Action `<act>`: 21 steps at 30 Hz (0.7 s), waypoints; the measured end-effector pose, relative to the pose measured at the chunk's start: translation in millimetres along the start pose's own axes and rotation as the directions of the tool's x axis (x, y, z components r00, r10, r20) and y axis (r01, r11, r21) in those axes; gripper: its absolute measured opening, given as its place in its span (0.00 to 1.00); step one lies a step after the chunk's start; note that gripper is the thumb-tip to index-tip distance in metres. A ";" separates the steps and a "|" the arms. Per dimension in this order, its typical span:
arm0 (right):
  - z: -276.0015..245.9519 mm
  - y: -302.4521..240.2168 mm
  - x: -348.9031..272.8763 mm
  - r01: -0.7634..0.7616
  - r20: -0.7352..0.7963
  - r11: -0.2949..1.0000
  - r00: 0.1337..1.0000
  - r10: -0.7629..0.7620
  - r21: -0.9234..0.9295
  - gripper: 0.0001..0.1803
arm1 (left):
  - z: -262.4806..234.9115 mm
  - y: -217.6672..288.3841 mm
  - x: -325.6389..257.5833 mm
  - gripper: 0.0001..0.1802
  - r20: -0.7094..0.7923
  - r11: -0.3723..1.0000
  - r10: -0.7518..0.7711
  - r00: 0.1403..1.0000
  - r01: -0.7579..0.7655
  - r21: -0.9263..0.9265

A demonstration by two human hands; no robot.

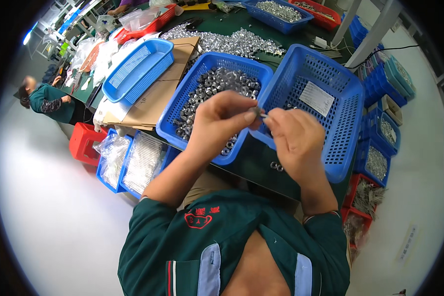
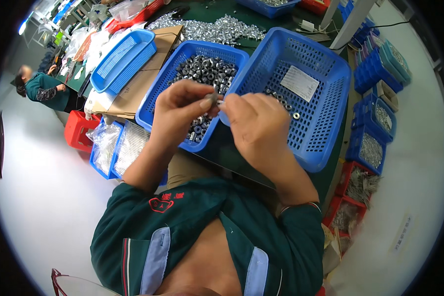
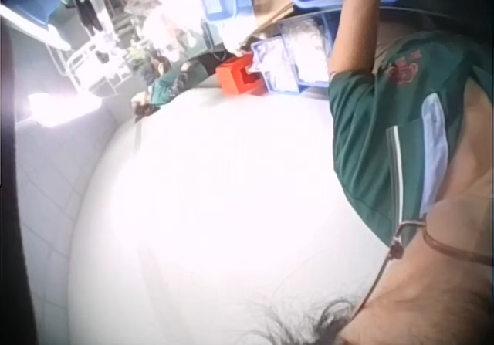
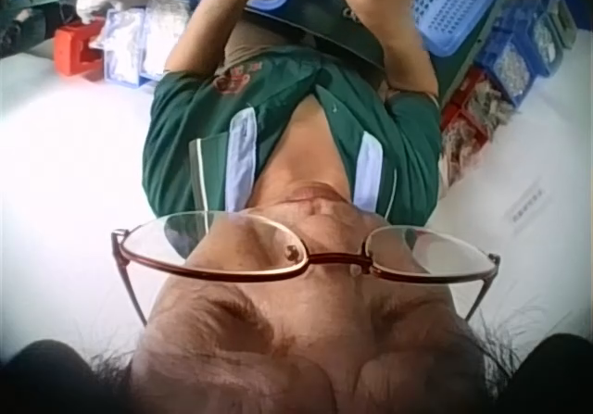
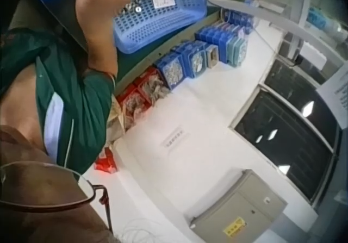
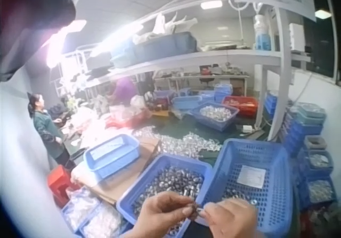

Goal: Assembling small hardware components by placing metal rings onto metal shafts at a manufacturing workbench.

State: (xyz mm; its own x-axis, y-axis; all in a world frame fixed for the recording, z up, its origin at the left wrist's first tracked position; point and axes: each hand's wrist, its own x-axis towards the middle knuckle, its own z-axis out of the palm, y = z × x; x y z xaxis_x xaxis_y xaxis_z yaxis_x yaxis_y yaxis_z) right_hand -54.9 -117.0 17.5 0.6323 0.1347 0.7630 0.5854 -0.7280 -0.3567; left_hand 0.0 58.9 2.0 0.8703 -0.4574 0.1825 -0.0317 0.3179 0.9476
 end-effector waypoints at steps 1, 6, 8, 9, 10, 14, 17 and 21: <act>-6.5 2.0 1.4 0.055 -0.008 0.992 0.998 -0.056 -0.117 0.04 | 4.5 1.6 9.1 0.10 0.009 0.998 -0.059 0.998 0.059 0.016; -44.9 -8.8 -3.1 -0.188 -0.280 0.972 0.949 0.143 -0.142 0.04 | 17.5 -30.7 51.6 0.09 0.356 0.723 0.008 0.935 -0.251 0.643; -49.5 -12.5 -7.7 -0.214 -0.283 0.974 0.941 0.186 -0.071 0.05 | 26.4 -50.0 62.6 0.07 0.534 0.470 -0.180 0.826 -0.404 0.785; -49.1 -15.4 -7.5 -0.211 -0.256 0.975 0.948 0.189 -0.062 0.05 | 30.8 -56.9 66.4 0.06 0.568 0.328 -0.324 0.757 -0.473 0.818; -47.8 -18.0 -7.3 -0.206 -0.227 0.977 0.955 0.190 -0.047 0.05 | 32.0 -66.5 70.0 0.04 0.600 0.341 -0.380 0.704 -0.497 0.798; -48.4 -23.3 -7.3 -0.099 -0.111 0.993 0.990 0.092 -0.059 0.04 | 47.1 -82.1 85.5 0.08 0.607 0.352 -0.454 0.652 -0.495 0.794; -45.8 -26.4 -7.1 -0.091 -0.071 0.996 0.994 0.089 -0.024 0.05 | 42.1 -97.3 85.4 0.11 0.609 0.354 -0.439 0.660 -0.496 0.793; -43.0 -19.8 -8.1 -0.098 -0.084 0.995 0.992 0.097 -0.007 0.05 | 35.6 -90.5 76.2 0.09 0.641 0.324 -0.178 0.746 -0.571 0.754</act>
State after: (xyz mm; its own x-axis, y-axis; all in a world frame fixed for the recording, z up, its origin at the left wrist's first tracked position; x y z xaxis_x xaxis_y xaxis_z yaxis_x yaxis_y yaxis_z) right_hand -93.4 -132.6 41.6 0.6415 0.0065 0.7671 0.5169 -0.7426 -0.4259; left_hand 51.7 -34.3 -60.6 0.3401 -0.9306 0.1357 -0.8778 -0.2623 0.4009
